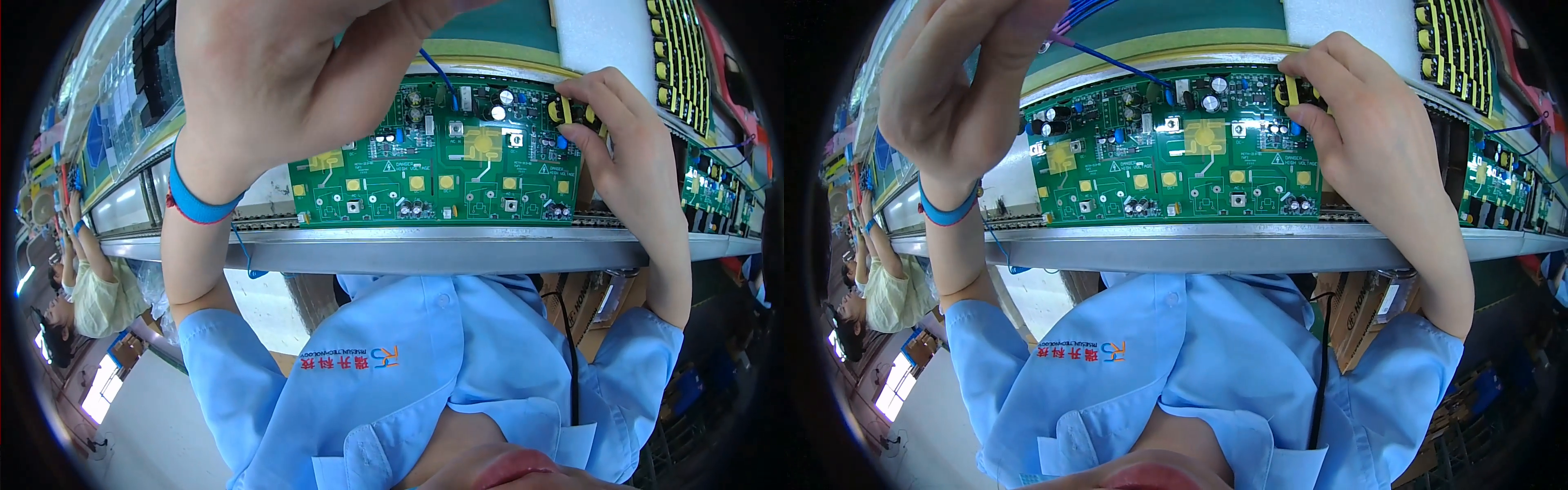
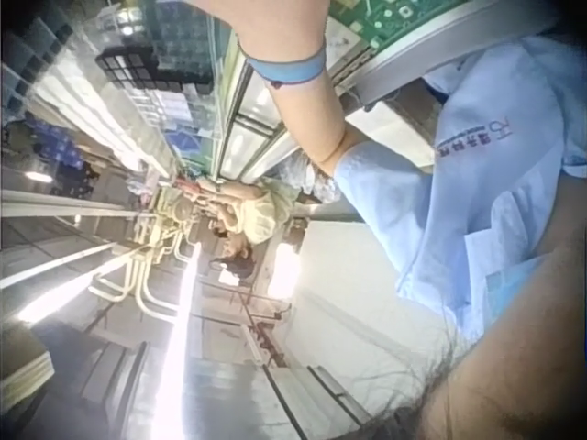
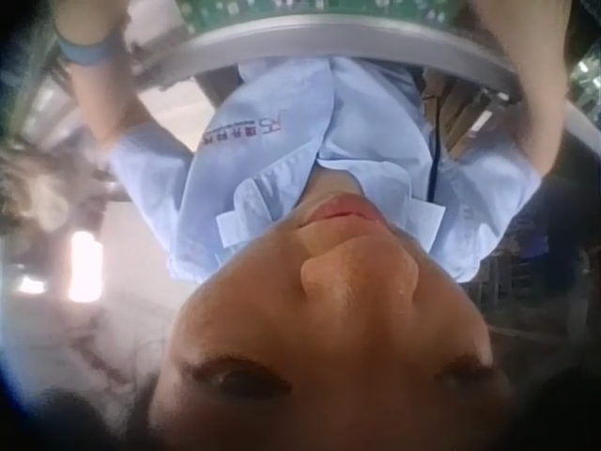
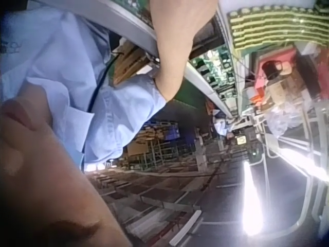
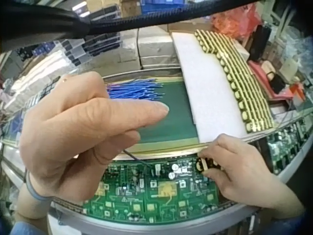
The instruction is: Manually assemble components onto a large green PCB, including inserting and securing electronic modules.
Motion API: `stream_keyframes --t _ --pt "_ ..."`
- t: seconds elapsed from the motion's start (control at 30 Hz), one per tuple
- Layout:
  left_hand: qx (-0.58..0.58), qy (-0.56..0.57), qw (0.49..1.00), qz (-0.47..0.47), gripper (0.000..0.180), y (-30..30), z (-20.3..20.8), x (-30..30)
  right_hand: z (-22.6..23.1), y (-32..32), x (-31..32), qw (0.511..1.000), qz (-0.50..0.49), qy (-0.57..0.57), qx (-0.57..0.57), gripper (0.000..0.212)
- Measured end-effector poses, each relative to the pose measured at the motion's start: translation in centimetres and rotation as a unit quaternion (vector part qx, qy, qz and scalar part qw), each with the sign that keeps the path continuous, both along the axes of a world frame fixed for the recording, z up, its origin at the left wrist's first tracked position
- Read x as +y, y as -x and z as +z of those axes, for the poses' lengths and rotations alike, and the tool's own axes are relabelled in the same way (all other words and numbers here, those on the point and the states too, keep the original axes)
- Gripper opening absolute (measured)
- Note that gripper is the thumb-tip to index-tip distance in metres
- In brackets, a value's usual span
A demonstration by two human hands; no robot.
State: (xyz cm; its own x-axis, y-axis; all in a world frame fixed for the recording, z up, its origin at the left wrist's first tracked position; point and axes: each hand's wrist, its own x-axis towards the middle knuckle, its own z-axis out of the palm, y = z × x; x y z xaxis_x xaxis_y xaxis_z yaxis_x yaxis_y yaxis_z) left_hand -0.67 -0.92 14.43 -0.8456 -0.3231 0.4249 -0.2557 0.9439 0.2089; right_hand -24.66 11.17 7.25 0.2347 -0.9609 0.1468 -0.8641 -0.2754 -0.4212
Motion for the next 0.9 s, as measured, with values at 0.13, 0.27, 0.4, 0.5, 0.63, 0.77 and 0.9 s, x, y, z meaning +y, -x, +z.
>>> stream_keyframes --t 0.13,0.27,0.4,0.5,0.63,0.77,0.9 --pt "-0.015 0.076 0.997 -0.016 0.031 -1.1 -0.7 -0.6 0.1 0.0 0.2 0.999 -0.004 -0.008 0.03 0.029" --pt "-0.061 0.055 0.995 0.053 0.022 -2.6 -0.8 -0.2 0.4 -0.3 0.2 0.999 -0.01 -0.02 0.043 0.029" --pt "-0.128 0.025 0.981 0.144 0.015 -4.3 -0.8 0.1 1.3 -0.7 -0.1 0.997 -0.002 -0.057 0.053 0.028" --pt "-0.166 0.0 0.968 0.187 0.015 -5.7 0.7 1.1 3.1 -1.3 -0.4 0.998 -0.013 -0.042 -0.045 0.029" --pt "0.243 0.068 0.96 -0.118 0.009 -8.6 -9.1 -4.8 3.9 -0.8 -0.8 0.988 0.031 -0.115 -0.1 0.024" --pt "-0.183 0.005 0.976 0.12 0.007 -9.6 -4.0 -0.8 3.1 -2.7 -1.4 0.979 0.086 -0.125 -0.135 0.023" --pt "-0.21 0.064 0.972 0.089 0.007 -10.1 -4.1 -0.6 3.8 -4.2 -1.3 0.959 0.03 -0.22 -0.177 0.026"
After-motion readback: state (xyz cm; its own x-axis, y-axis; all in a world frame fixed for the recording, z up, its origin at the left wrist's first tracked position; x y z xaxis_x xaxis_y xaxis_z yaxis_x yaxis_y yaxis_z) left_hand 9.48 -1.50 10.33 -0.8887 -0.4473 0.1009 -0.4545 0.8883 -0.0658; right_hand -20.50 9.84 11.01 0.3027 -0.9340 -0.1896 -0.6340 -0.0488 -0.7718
